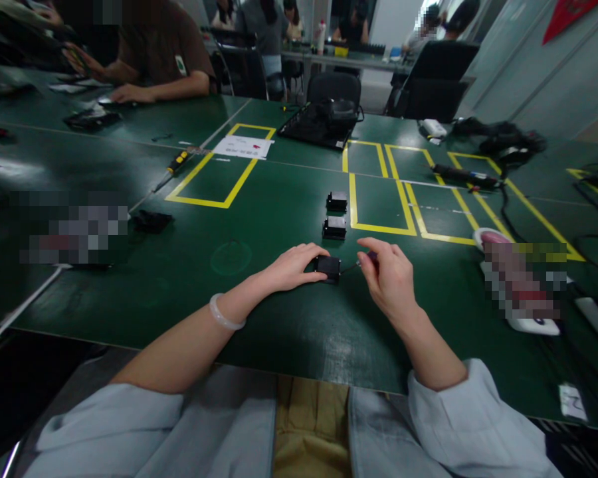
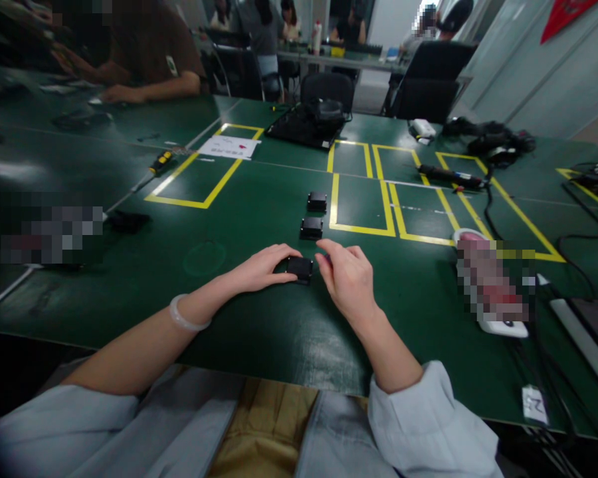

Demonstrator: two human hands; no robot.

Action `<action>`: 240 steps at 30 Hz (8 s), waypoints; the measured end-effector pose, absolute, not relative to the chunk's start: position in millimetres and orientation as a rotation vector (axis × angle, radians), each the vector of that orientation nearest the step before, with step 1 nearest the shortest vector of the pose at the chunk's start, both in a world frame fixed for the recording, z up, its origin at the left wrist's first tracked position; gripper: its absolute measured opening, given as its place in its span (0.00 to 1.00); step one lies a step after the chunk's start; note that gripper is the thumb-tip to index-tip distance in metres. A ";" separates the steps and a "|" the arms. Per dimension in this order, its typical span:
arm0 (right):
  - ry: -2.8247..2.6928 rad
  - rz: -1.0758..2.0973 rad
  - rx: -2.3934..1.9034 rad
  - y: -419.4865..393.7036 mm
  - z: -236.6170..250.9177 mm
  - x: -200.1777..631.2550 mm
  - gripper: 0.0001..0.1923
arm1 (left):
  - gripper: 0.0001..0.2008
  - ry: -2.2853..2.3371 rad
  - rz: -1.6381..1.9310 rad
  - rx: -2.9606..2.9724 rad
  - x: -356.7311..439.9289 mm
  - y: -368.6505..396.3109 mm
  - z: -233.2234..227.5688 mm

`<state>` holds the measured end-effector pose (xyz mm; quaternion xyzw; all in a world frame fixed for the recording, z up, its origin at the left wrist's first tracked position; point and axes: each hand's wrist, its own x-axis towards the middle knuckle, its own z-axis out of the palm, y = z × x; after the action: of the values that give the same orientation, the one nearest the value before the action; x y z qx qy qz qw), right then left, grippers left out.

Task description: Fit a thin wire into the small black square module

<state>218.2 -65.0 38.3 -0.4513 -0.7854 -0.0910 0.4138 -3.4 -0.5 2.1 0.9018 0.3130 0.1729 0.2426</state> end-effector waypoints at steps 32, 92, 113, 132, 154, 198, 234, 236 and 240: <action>-1.965 -0.208 -1.135 -65.7 38.2 216.0 0.06 | 0.19 0.869 0.463 2.446 -4.3 1.6 -0.9; -1.984 -0.179 -1.135 -66.4 37.1 214.5 0.07 | 0.19 0.872 0.467 2.445 -3.4 -0.5 3.0; -1.968 -0.215 -1.199 -66.2 39.0 217.2 0.01 | 0.19 0.864 0.468 2.442 -3.6 -0.4 1.4; -1.966 -0.225 -1.154 -66.0 37.6 215.9 0.08 | 0.18 0.862 0.465 2.442 -3.4 -0.6 3.3; -1.985 -0.214 -1.173 -67.7 41.5 215.8 0.09 | 0.18 0.868 0.467 2.451 -3.7 -0.9 4.2; -1.996 -0.272 -1.208 -66.1 38.4 218.9 0.05 | 0.18 0.871 0.457 2.452 -3.4 -0.6 3.8; -1.950 -0.205 -1.192 -65.4 32.7 216.1 0.09 | 0.18 0.874 0.453 2.458 -3.6 -0.7 2.6; -1.951 -0.204 -1.195 -65.5 33.3 216.8 0.09 | 0.19 0.873 0.456 2.466 -3.6 -0.4 1.5; -1.952 -0.227 -1.218 -65.8 34.6 218.0 0.06 | 0.19 0.864 0.460 2.464 -3.7 -0.1 1.3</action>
<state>218.0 -65.8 34.6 -0.4822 -0.7727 -0.0899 0.4030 -3.7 -0.1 1.3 0.9016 0.3162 0.1684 0.2424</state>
